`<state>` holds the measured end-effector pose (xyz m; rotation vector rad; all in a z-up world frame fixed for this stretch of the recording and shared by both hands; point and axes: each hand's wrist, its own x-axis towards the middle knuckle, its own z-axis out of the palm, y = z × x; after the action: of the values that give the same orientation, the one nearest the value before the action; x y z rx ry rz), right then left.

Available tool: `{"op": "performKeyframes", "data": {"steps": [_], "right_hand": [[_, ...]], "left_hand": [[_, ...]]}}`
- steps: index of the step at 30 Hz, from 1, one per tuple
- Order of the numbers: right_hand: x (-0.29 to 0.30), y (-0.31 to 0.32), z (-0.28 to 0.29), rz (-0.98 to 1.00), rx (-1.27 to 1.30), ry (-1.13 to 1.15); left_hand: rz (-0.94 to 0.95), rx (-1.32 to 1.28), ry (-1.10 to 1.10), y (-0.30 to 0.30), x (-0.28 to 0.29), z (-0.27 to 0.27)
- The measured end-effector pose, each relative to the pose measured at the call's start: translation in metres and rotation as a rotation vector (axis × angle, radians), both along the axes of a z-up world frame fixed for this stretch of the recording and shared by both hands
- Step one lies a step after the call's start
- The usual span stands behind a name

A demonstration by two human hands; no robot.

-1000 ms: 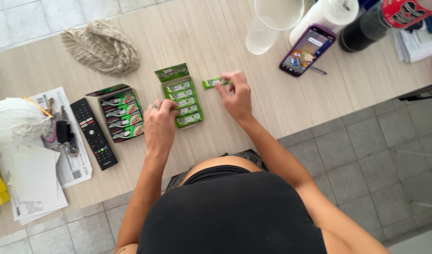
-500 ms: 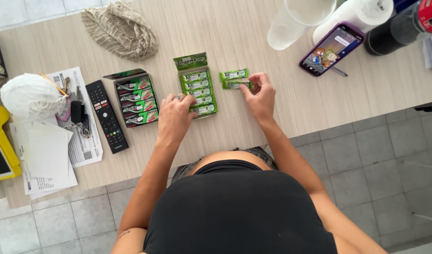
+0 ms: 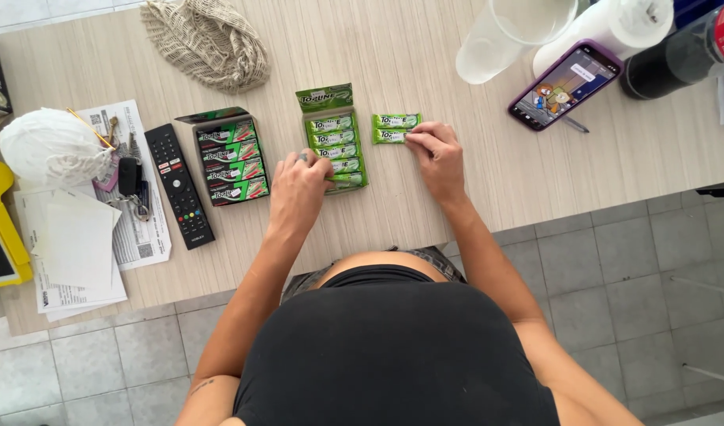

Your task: The person is organizing and arranging small product packets into display boxes on a store counter and later sorts lollipops into a jar.

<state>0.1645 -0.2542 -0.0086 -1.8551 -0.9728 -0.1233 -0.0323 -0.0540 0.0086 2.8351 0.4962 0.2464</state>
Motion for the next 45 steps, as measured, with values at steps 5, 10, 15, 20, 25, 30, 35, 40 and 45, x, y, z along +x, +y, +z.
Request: {"op": "performKeyframes", "data": {"steps": [5, 10, 15, 20, 25, 30, 35, 40, 45], "right_hand": [[-0.009, 0.001, 0.002, -0.032, 0.049, -0.013], [-0.046, 0.014, 0.034, 0.118, 0.120, 0.224], [-0.041, 0.006, 0.027, 0.113, 0.126, 0.387], [-0.036, -0.011, 0.035, -0.090, 0.051, 0.525], [-0.030, -0.013, 0.015, -0.159, -0.130, 0.313], [-0.029, -0.006, 0.018, -0.144, -0.120, 0.123], [-0.029, -0.008, 0.004, -0.141, -0.084, 0.093], [-0.048, 0.005, 0.046, 0.052, 0.020, 0.239], [-0.052, 0.022, 0.055, 0.144, 0.121, 0.298]], "left_hand": [[0.016, -0.036, -0.078, -0.001, 0.000, 0.023], [-0.056, -0.160, -0.159, -0.013, 0.009, 0.036], [-0.071, -0.311, -0.182, -0.017, 0.014, 0.035], [-0.029, 0.030, 0.055, -0.004, 0.001, -0.003], [-0.021, 0.131, 0.132, -0.010, 0.006, -0.006], [-0.008, 0.112, 0.148, -0.011, 0.010, -0.017], [-0.017, 0.133, 0.102, -0.010, 0.005, 0.001], [0.022, 0.007, -0.035, -0.016, 0.007, 0.036], [-0.051, -0.254, -0.223, -0.014, 0.026, 0.039]]}}
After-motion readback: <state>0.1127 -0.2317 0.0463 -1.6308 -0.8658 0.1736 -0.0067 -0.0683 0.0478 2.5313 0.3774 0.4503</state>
